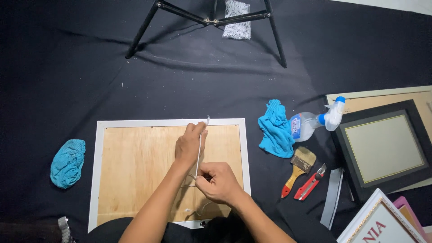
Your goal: The person threads a hanging wire through eyelets on the back of a picture frame, removes the backing board, and then uses a brush to clean the glass surface.
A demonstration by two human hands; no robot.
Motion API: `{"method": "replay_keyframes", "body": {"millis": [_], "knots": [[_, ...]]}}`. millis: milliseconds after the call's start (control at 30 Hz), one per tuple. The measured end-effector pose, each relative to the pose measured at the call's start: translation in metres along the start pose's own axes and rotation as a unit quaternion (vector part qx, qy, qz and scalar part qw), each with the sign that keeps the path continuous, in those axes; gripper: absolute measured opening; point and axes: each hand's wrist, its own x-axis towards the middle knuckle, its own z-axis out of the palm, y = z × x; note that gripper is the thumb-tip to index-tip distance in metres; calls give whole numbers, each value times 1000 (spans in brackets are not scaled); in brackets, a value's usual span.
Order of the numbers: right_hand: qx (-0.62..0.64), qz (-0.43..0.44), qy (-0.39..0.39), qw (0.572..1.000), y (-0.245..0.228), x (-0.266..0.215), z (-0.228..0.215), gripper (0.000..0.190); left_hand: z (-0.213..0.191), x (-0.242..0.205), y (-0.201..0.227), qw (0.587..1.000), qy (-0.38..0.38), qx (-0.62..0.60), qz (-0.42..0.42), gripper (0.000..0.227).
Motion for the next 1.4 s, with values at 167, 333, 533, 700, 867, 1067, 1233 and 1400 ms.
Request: {"method": "replay_keyframes", "body": {"millis": [167, 333, 533, 700, 867, 1067, 1233, 1400], "knots": [[-7, 4, -3, 1000, -2, 0, 0, 17, 6, 0, -7, 999, 19, -2, 38, 27], [-7, -1, 7, 1000, 0, -1, 0, 18, 0, -3, 0, 1000, -4, 5, 22, 18], [0, 9, 0, 1000, 6, 1, 0, 19, 11, -4, -4, 1000, 26, 7, -1, 24], [-4, -7, 3, 1000, 2, 0, 2, 17, 10, -4, -5, 991, 70, 82, 85, 17], [7, -1, 31, 999, 2, 0, 1, 15, 19, -4, -13, 982, 103, 105, 114, 45], [57, -4, 38, 998, 5, -2, -1, 15, 13, -2, -9, 984, 123, 123, 25, 44], [67, -20, 19, 997, 6, -5, 4, 12, 18, 5, -19, 981, 143, 131, 18, 43], [55, -3, 17, 998, 3, -5, 4, 12, 10, 8, -17, 979, 171, 93, 52, 13]]}}
